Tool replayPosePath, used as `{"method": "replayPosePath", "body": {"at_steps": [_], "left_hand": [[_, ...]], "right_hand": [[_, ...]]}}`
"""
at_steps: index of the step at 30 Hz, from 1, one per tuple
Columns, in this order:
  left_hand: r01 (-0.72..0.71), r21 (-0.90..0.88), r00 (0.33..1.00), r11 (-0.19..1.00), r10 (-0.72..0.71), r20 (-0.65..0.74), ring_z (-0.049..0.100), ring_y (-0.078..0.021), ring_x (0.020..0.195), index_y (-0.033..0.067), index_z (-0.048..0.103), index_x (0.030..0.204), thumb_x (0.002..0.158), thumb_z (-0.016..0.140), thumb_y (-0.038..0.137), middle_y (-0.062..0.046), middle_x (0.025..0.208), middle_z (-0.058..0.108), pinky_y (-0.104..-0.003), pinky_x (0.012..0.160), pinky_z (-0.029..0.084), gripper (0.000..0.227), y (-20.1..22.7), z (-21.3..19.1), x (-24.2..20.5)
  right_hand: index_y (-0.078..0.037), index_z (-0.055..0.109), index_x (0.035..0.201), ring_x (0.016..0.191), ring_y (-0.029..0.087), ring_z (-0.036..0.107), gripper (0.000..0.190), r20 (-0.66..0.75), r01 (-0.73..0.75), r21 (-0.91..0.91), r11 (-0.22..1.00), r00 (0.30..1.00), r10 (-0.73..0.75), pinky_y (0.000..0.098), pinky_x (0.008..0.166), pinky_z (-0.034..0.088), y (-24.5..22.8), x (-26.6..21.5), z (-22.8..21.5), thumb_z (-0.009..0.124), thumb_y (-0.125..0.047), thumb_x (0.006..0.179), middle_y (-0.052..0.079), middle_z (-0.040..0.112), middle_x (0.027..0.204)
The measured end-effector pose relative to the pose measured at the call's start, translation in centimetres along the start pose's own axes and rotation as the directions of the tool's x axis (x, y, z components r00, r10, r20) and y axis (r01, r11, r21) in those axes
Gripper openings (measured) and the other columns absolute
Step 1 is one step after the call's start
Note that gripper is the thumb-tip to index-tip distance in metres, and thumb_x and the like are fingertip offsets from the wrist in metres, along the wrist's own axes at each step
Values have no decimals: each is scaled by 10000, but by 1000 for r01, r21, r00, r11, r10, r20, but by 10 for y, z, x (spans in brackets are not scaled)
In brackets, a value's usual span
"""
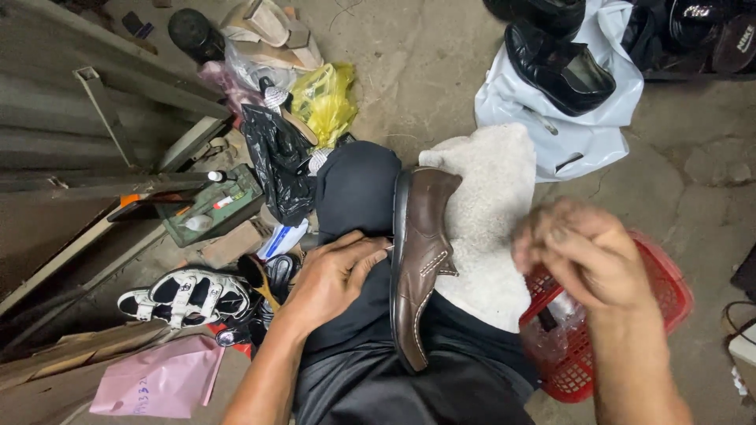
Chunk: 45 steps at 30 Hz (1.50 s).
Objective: The person sits on the floor and sews a brown leather shoe using a needle and thread. They repeatedly pass the needle through the shoe's sole and upper, pulling the thread tight to secure the stitches.
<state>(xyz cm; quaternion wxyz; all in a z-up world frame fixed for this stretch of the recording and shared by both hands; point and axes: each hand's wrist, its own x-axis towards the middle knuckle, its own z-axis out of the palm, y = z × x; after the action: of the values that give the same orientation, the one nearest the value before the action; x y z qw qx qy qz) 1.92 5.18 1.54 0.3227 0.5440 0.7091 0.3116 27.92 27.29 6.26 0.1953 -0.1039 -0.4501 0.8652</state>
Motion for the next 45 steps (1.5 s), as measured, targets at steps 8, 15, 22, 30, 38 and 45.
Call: {"method": "replayPosePath", "body": {"at_steps": [8,15,22,30,38,45], "left_hand": [[29,-114,999,993,-31,-11,726,-427,810,85,757,1098,1046,537,161,-161,873,746,-491,638,605,238,30,-16,8],[26,-172,998,985,-34,-43,722,-412,798,106,760,1065,1052,552,174,-155,833,734,-477,631,597,219,34,-15,10],[15,-112,998,994,-21,-51,712,-418,751,94,740,971,1062,538,196,-157,773,711,-479,594,587,244,37,-13,12],[9,-36,1000,999,-10,-29,697,-378,716,121,732,971,1072,508,217,-121,743,680,-437,574,562,263,34,-11,5],[4,17,1000,1000,-4,3,702,-400,734,116,723,926,1072,501,207,-132,734,678,-443,579,561,281,40,-12,8],[33,59,999,998,-35,30,711,-396,733,120,699,870,1060,519,198,-142,730,690,-434,580,564,273,34,-7,6]], "right_hand": [[97,625,1060,882,246,757,171,-523,-105,-306,946,849,-75,377,808,668,47,20,1,619,-64,1001,244,728,983],[-30,630,953,928,291,791,178,-398,110,52,993,914,-80,425,800,697,36,1,-31,512,-119,1053,265,731,1027],[-49,798,1090,882,187,720,180,-436,-283,-525,803,900,32,404,849,617,67,30,24,703,-69,939,173,805,990],[8,798,1113,605,131,625,235,-322,-413,-513,752,905,277,299,591,595,94,29,2,691,-9,905,147,796,844],[-57,773,1231,515,83,570,335,-252,-479,-471,741,878,408,230,419,534,88,32,1,741,-64,898,103,823,886],[-33,726,1286,512,67,540,383,-210,-463,-463,756,886,414,210,426,515,115,28,-21,735,-56,903,86,815,869]]}}
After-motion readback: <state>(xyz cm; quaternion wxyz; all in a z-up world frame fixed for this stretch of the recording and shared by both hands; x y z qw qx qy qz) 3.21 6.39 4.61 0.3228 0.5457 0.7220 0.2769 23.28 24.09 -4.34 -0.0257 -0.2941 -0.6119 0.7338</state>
